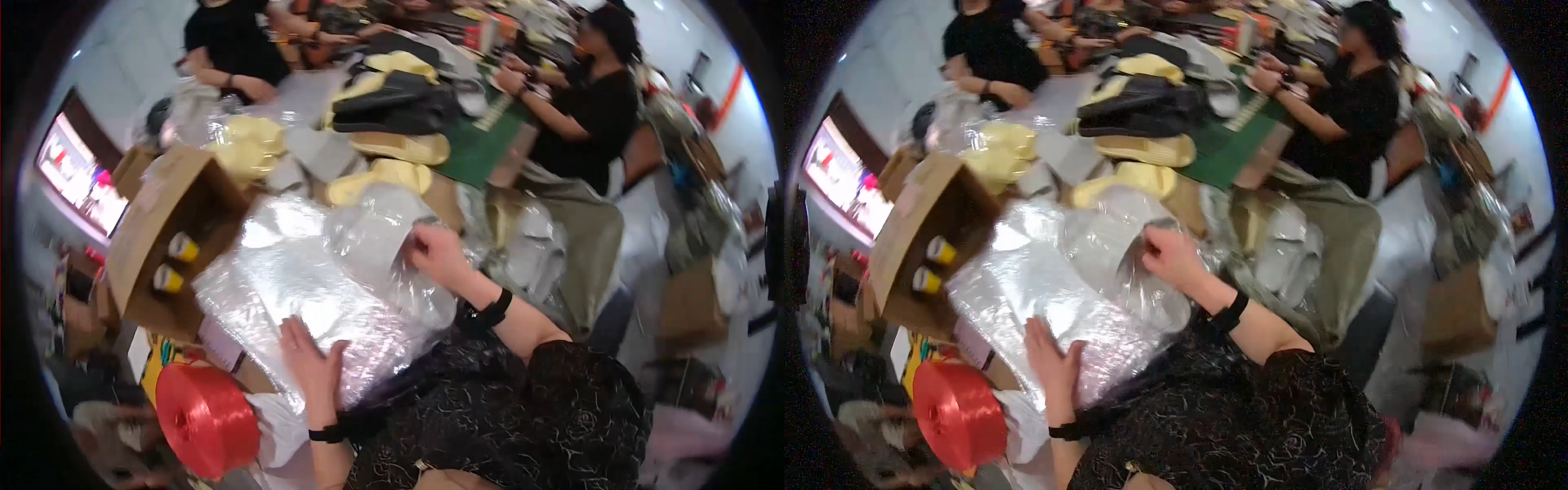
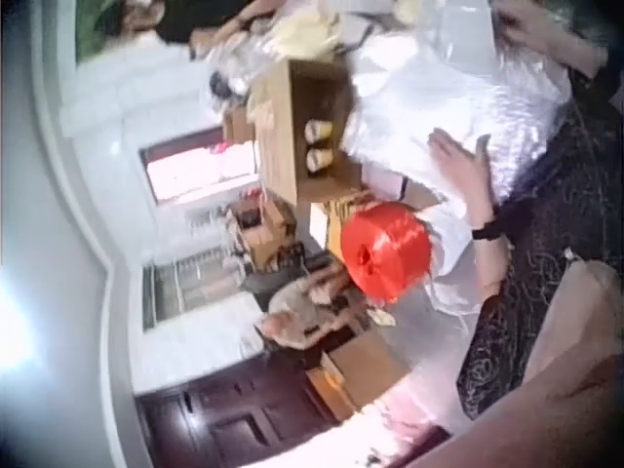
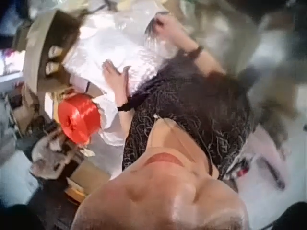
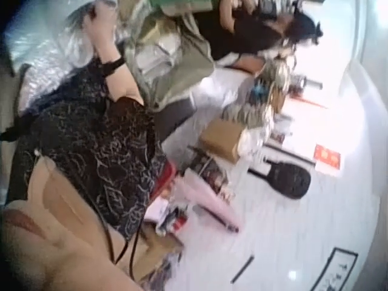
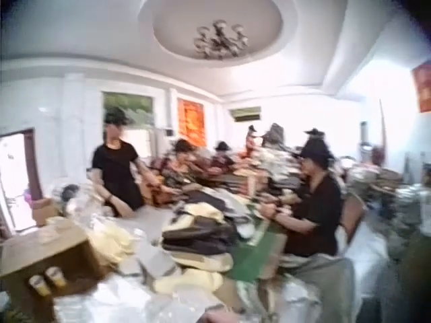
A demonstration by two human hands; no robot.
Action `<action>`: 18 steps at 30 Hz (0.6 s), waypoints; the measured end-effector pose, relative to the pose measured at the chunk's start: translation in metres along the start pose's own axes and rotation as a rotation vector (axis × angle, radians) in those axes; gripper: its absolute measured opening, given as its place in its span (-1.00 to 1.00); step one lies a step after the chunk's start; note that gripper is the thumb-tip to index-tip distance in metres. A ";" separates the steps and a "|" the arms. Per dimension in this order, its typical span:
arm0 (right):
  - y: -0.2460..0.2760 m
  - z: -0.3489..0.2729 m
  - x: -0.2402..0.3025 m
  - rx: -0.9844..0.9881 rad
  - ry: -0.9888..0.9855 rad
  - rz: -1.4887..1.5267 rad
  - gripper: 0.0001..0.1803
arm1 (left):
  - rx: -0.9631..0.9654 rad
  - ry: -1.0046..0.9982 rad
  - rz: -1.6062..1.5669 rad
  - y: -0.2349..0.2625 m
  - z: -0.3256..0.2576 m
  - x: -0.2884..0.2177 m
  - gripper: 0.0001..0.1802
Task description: The recorder is packing finished sandals into plastic bags in a manufacturing facility.
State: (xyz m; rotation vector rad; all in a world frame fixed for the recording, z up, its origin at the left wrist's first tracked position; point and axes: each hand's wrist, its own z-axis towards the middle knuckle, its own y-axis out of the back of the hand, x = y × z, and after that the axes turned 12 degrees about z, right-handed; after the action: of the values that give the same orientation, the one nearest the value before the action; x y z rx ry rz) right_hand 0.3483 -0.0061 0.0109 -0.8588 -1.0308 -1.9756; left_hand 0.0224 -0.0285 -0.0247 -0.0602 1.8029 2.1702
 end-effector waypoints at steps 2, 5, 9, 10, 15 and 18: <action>0.039 -0.005 -0.025 -0.291 -0.020 0.090 -0.85 | -0.013 -0.028 0.003 -0.002 0.009 -0.001 0.14; 0.109 -0.009 -0.061 -0.746 -0.068 0.106 -0.88 | 0.009 -0.050 0.001 -0.006 0.011 -0.006 0.11; 0.175 -0.055 -0.150 -0.900 -0.469 -0.435 -0.79 | -0.069 -0.088 0.018 -0.009 0.005 -0.004 0.01; 0.194 -0.080 -0.188 -0.787 -0.682 -0.611 -0.77 | -0.059 -0.103 0.015 -0.009 0.005 -0.007 0.01; 0.163 -0.116 -0.274 -0.290 -0.923 -0.932 -0.78 | -0.038 -0.091 0.044 -0.007 0.002 -0.007 0.00; 0.144 -0.093 -0.302 -0.050 -0.793 -0.950 -0.79 | -0.048 -0.091 0.069 -0.008 0.000 0.000 0.01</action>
State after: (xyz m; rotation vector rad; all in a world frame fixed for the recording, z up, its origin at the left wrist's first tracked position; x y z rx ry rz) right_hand 0.6005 -0.0555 -0.2224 -1.4037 -2.1508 -2.4424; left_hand 0.0243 -0.0276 -0.0321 0.0893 1.7264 2.2257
